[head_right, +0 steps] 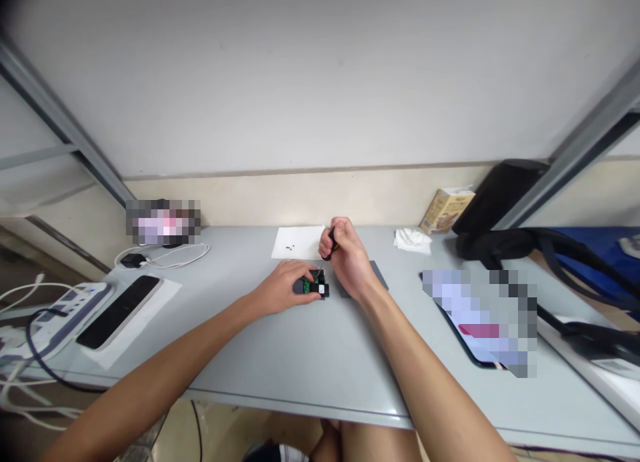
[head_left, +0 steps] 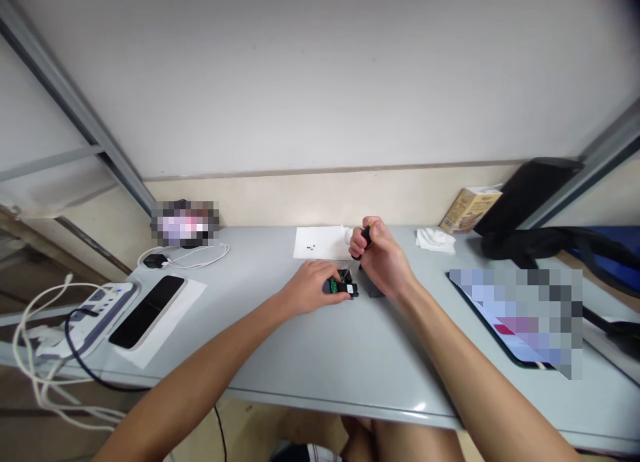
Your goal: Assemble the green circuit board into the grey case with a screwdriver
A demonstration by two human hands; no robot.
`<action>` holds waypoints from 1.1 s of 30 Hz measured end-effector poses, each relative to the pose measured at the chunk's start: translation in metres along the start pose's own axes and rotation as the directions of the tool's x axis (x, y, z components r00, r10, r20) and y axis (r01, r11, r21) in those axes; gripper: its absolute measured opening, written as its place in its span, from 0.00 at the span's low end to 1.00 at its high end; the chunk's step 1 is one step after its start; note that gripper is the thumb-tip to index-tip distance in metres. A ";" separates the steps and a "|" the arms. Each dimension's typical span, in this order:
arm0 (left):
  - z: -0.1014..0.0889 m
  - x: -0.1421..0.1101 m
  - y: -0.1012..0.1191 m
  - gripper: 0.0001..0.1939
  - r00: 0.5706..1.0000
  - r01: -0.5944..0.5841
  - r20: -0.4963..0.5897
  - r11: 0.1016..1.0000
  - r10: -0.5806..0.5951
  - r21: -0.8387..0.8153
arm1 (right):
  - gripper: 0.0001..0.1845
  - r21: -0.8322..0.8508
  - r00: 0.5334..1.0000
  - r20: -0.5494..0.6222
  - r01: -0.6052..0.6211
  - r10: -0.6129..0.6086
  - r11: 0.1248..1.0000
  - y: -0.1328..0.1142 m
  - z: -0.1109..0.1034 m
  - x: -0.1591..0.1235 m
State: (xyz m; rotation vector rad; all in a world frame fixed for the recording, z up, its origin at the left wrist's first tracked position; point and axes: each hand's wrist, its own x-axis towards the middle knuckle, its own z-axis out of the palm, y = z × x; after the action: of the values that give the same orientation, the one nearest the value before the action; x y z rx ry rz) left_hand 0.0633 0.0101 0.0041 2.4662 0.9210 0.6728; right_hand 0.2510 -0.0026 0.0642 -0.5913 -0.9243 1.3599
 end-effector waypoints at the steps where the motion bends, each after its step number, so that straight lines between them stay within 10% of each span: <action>1: 0.000 0.000 0.000 0.14 1.000 -0.002 -0.002 1.000 0.002 0.000 | 0.19 -0.006 1.000 0.006 0.004 -0.004 1.000 0.000 -0.002 0.000; 27: -0.006 -0.001 0.003 0.16 0.998 0.053 0.025 0.997 -0.051 -0.056 | 0.18 -0.145 0.997 0.038 0.075 -0.070 0.987 0.007 -0.002 0.000; 33: -0.006 0.000 0.003 0.17 0.998 0.055 0.029 0.996 -0.053 -0.073 | 0.19 0.036 0.999 -0.019 0.042 -0.041 0.998 0.010 -0.004 0.003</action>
State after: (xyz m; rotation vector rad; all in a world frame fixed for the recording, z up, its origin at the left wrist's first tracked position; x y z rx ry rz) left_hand 0.0609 0.0093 0.0101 2.3718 0.9322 0.6423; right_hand 0.2483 0.0028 0.0549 -0.5534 -0.8903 1.3296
